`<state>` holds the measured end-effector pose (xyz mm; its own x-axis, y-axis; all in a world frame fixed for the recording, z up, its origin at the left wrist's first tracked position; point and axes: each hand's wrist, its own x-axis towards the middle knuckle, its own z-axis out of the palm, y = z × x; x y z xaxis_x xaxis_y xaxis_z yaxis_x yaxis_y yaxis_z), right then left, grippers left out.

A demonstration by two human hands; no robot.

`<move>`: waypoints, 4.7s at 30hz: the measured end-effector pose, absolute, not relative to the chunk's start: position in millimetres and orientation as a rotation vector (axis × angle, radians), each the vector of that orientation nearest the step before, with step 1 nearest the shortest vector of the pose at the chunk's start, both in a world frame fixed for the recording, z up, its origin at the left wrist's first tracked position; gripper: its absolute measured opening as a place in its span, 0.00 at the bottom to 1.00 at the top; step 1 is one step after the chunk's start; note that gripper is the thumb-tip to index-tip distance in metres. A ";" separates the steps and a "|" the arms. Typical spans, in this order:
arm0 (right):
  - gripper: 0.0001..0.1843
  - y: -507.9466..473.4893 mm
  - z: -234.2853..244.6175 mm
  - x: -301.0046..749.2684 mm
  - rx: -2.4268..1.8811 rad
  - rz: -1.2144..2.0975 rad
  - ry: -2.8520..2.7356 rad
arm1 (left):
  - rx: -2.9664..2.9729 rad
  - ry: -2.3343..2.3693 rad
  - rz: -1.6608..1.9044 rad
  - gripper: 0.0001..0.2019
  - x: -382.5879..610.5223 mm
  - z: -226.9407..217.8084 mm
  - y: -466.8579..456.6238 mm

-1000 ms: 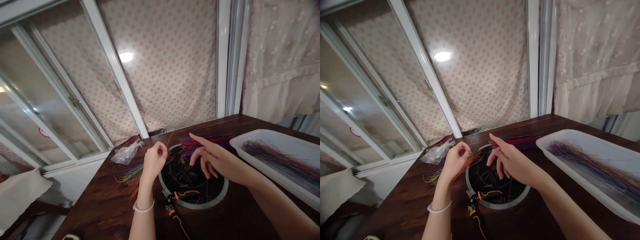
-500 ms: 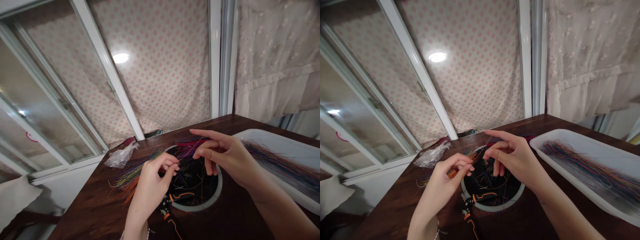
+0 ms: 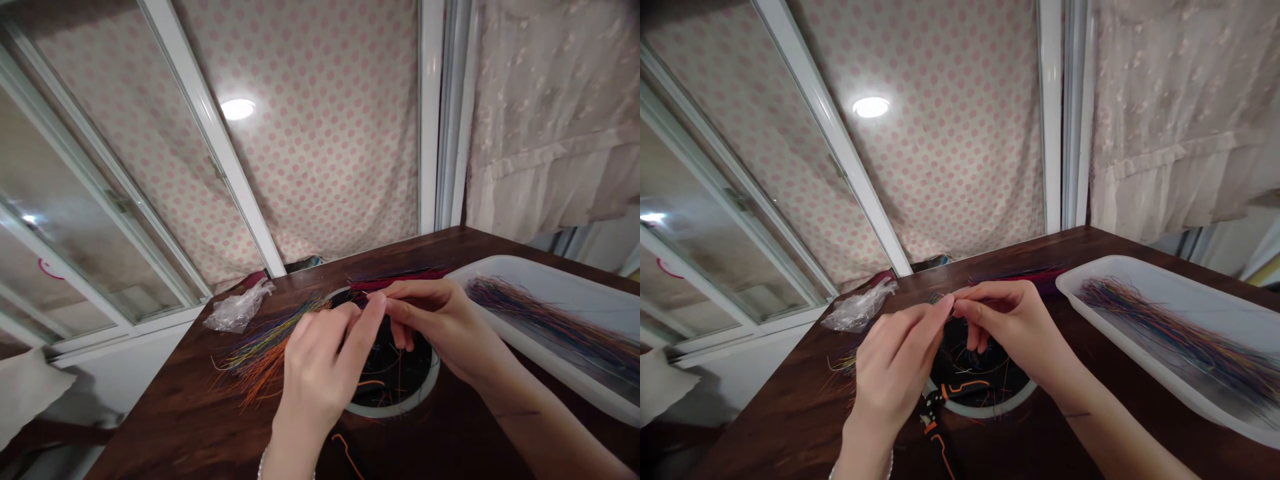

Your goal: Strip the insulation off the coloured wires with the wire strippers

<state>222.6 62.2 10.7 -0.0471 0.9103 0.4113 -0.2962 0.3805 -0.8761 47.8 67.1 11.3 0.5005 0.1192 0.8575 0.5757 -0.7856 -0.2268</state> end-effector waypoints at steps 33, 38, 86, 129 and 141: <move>0.12 44.2 17.6 232.1 -0.749 -0.091 -1.646 | -2.226 -0.730 -1.496 0.10 62.1 0.6 55.4; 0.11 46.0 16.8 236.1 -0.657 -0.262 -1.727 | -2.552 -0.958 -1.556 0.10 57.6 16.7 45.3; 0.11 49.1 15.9 244.4 -0.347 1.944 -1.372 | -2.280 -0.524 -1.516 0.13 29.5 19.2 52.2; 0.13 33.5 6.1 216.1 -0.787 -0.147 -1.625 | -1.991 -0.979 -1.495 0.03 62.3 9.0 46.8; 0.10 37.0 5.9 217.2 -0.851 -0.222 -1.642 | -2.071 -1.121 -1.311 0.04 62.7 4.8 51.6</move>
<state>217.2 37.0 5.9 -0.0192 0.4045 0.9143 0.6331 0.7128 -0.3020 62.7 51.6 4.8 0.2215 0.3978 0.8903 0.8177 -0.5733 0.0527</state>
